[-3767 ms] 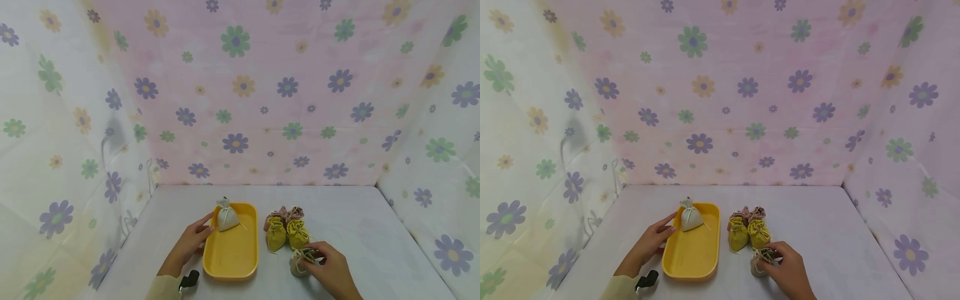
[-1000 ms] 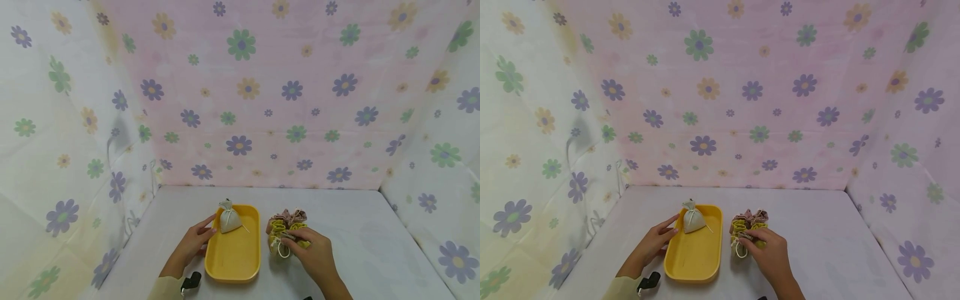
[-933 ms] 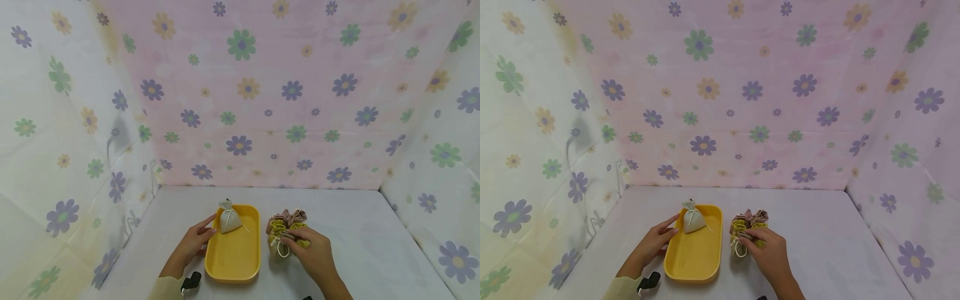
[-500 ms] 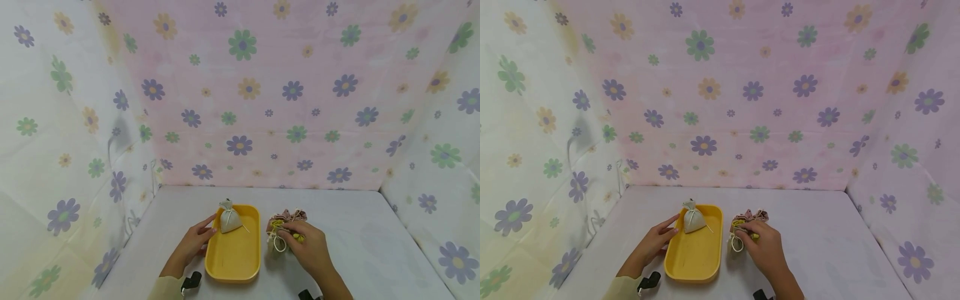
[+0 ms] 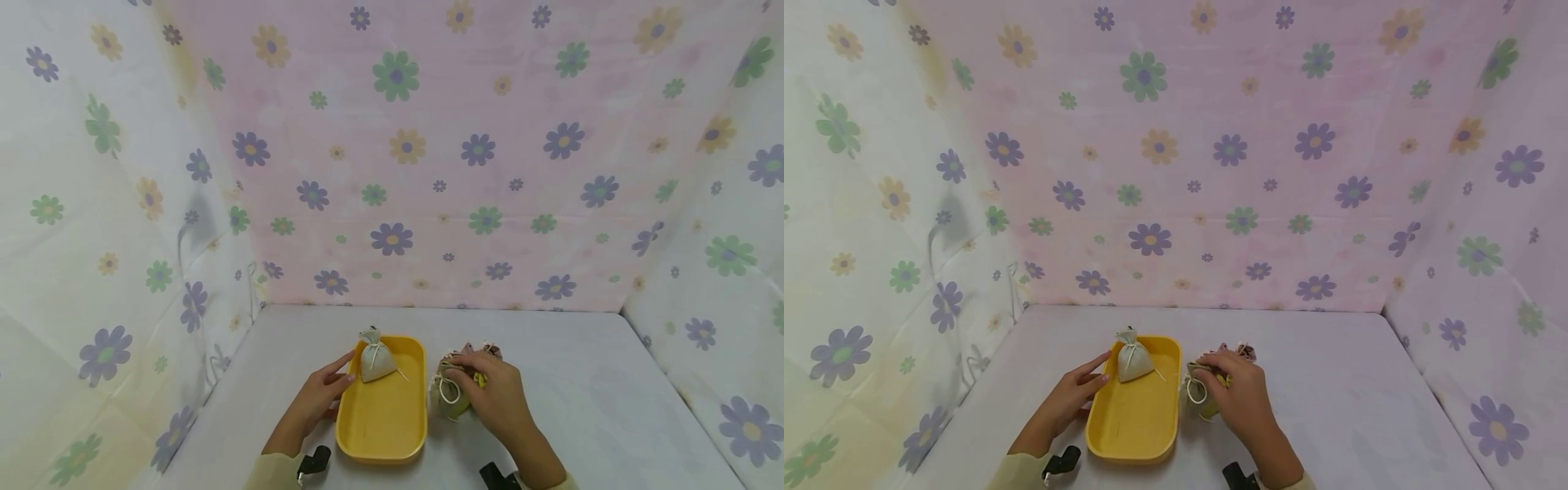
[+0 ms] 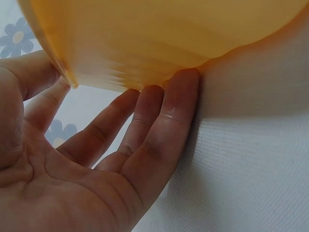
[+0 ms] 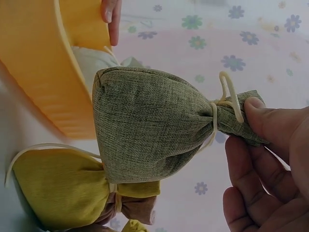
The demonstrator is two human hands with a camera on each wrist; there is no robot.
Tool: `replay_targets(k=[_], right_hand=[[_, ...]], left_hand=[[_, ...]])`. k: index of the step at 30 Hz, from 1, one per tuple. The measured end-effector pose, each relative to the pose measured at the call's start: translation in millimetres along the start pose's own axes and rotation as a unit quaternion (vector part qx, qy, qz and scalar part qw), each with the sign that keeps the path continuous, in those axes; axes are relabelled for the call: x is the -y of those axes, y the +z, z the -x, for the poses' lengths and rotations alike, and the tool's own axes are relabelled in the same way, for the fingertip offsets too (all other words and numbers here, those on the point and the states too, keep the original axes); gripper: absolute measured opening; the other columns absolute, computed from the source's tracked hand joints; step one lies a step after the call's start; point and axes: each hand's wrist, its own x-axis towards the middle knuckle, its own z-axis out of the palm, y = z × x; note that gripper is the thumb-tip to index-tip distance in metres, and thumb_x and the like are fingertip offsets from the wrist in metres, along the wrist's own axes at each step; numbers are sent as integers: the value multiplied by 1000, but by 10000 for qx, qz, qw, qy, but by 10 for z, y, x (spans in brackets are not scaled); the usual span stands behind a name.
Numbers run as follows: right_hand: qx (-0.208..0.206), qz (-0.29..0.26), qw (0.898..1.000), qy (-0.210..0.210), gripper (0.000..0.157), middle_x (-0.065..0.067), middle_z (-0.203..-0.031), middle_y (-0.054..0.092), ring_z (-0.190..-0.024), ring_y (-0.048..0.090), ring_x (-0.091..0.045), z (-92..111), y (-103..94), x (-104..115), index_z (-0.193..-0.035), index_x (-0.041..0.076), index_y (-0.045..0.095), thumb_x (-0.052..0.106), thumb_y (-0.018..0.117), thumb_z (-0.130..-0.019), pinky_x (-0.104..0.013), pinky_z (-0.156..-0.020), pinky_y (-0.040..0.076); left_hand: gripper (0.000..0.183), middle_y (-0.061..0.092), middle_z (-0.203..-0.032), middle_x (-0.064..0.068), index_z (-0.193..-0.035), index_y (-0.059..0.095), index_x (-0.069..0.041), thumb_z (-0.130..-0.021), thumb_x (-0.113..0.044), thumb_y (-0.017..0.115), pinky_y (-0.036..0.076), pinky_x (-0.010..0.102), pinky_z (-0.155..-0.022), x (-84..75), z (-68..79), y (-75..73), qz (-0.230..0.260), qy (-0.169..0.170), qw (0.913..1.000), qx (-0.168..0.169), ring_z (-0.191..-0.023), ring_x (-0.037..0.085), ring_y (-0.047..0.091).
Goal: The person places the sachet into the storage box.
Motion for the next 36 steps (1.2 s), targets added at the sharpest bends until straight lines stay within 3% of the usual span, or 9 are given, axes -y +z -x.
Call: replay_targets(k=[5,11,16,24,34,36], right_hand=[[20,-34,9998,-178,19,16,-93,73,-73,59,2,-63,23,-4,-101,21,80,17,87,-84,-25,-61,56],[151,-139,9998,-30,17,17,-95,74,-71,59,1,-146,62,37,-102,22,80,19,85,-86,-20,-59,53],[262,-253,9993,48,15,16,-97,75,-75,63,1,-206,116,70,-103,23,80,21,84,-88,-20,-60,54],[357,-390,9986,44,15,11,-100,76,-88,72,-2,-288,219,71,-104,18,80,18,83,-89,-23,-77,62],[538,-279,9976,339,15,15,-99,74,-92,71,-3,-375,366,46,-106,21,80,20,81,-91,-17,-74,60],[577,-347,9971,365,14,14,-98,74,-86,71,-5,-396,392,48,-106,22,80,20,81,-92,-18,-67,60]], left_hand=[[65,57,-146,22,-155,46,-42,-96,-48,71,65,45,-78,1,4,-9,-11,31,10000,11,-114,29,69],[65,58,-146,21,-156,44,-40,-97,-45,71,65,45,-77,-7,18,-6,221,62,9997,119,-111,27,70],[66,58,-146,22,-157,44,-40,-96,-46,71,65,44,-77,-9,25,-8,205,70,9997,118,-111,27,70],[65,60,-143,20,-156,45,-40,-97,-45,71,65,42,-75,-2,24,-8,196,1,9998,102,-107,24,71],[64,59,-144,20,-155,46,-41,-96,-46,71,65,42,-76,-7,32,-2,127,0,9999,47,-108,24,71],[64,60,-144,20,-156,46,-41,-97,-45,71,65,42,-76,-11,36,0,102,5,9999,42,-108,25,71]])
